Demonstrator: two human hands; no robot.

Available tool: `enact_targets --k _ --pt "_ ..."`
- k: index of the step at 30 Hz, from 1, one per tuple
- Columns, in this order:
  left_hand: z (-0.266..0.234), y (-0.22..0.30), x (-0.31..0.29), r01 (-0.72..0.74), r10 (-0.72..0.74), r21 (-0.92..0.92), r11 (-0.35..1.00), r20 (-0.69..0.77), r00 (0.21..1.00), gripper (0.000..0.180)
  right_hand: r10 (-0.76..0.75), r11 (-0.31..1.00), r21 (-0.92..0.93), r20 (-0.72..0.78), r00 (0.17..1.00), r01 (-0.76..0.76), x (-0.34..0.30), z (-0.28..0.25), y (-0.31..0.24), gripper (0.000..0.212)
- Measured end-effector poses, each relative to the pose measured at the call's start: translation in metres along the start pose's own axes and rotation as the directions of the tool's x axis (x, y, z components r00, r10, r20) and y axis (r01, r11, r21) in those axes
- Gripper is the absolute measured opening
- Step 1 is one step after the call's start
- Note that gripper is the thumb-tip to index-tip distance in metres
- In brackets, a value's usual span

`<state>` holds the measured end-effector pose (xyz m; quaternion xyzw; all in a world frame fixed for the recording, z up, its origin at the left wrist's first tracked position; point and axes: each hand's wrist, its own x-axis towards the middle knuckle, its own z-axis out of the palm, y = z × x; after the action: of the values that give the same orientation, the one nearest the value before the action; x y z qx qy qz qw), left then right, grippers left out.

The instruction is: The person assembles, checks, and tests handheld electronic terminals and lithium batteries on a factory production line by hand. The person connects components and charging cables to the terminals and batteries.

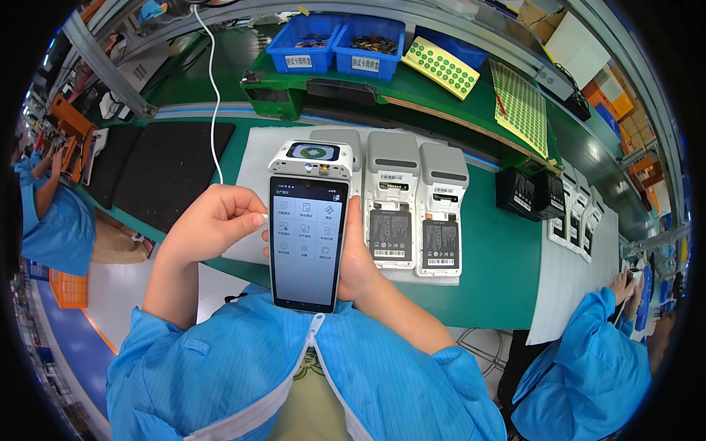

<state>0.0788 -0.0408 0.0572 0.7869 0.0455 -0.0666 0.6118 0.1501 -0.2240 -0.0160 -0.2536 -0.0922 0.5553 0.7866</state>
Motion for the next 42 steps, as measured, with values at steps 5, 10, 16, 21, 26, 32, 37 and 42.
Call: enact_targets --k 5,10,16,21,26,32,37,42 --pt "-0.002 0.003 0.0 0.026 -0.026 0.0 1.0 0.026 0.999 0.013 -0.015 0.999 0.037 0.055 0.998 0.013 0.0 -0.004 0.001 0.096" --pt "-0.002 -0.005 0.0 0.012 -0.012 -0.027 1.0 0.011 1.0 0.012 -0.004 0.997 0.077 0.118 0.993 -0.005 0.002 -0.005 0.002 0.095" --pt "-0.001 -0.003 0.003 0.03 -0.03 -0.011 0.999 0.0 1.0 0.012 0.017 0.999 0.045 -0.013 1.0 -0.016 0.002 -0.003 -0.001 0.098" --pt "-0.002 0.003 0.004 -0.011 0.011 0.076 0.997 0.006 1.0 0.012 -0.038 0.993 0.113 0.069 0.997 0.03 -0.001 -0.002 -0.001 0.096" --pt "-0.008 -0.004 0.006 0.033 -0.033 0.055 0.998 -0.013 0.999 0.013 -0.03 0.999 -0.015 0.127 0.991 0.032 0.009 -0.012 0.003 0.093" --pt "-0.009 -0.001 -0.001 0.084 -0.08 -0.073 0.994 0.051 0.995 0.009 0.017 0.986 0.157 0.185 0.983 -0.047 0.006 -0.011 0.011 0.095" --pt "-0.014 -0.027 -0.001 0.026 -0.018 -0.103 0.994 0.084 0.996 0.012 0.004 0.995 0.089 0.324 0.946 -0.034 0.01 -0.015 0.01 0.09" --pt "-0.013 -0.027 -0.002 0.037 -0.025 -0.13 0.991 0.094 0.995 0.009 0.044 0.987 0.135 0.27 0.962 -0.083 0.012 -0.024 0.012 0.093"
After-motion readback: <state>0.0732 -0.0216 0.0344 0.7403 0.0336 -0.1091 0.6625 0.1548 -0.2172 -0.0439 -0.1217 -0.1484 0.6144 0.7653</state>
